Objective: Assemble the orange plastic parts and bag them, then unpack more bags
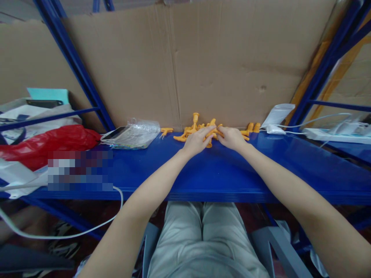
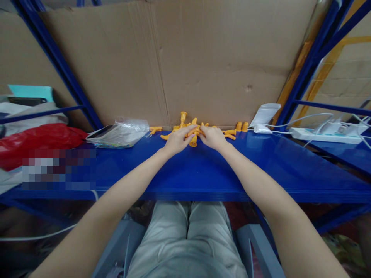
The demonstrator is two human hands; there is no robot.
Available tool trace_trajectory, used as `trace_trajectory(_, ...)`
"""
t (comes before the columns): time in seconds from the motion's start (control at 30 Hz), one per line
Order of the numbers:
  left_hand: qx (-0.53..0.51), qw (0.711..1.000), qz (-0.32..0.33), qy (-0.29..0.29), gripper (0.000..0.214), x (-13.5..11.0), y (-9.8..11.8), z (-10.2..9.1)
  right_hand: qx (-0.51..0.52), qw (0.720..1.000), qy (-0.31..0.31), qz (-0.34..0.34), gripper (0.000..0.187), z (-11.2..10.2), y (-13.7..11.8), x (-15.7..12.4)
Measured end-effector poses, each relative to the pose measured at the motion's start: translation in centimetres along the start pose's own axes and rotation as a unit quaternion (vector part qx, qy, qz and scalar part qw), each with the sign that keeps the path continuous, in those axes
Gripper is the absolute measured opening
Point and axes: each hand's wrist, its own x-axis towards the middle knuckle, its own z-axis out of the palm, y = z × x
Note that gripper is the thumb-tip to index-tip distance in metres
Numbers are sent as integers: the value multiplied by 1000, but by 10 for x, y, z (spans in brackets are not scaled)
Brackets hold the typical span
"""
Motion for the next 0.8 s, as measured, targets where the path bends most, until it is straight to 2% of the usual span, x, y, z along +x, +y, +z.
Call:
trace_trajectory(0.2, 53, 994, -60, -68, 46, -1, 3, 0, -47, 997, -12, -58, 31, -3, 2, 0)
trace_trajectory(0.3, 72, 991, -81, -76, 44, -1, 6, -3, -55, 994, -5, -89, 32, -4, 3, 0)
trace_trajectory(0.53, 111, 988, -101, -34, 41, 1, 3, -5, -41, 992, 51, -110, 31, -7, 11, 5)
trace_trajectory(0.67, 113, 985, -130, -17, 42, 3, 2, -6, -20, 988, 93, -126, 32, -9, 16, 5)
trace_trajectory(0.8, 118, 978, -170, -1, 38, 4, 1, -11, 1, 988, 102, -118, 37, -11, 18, 5)
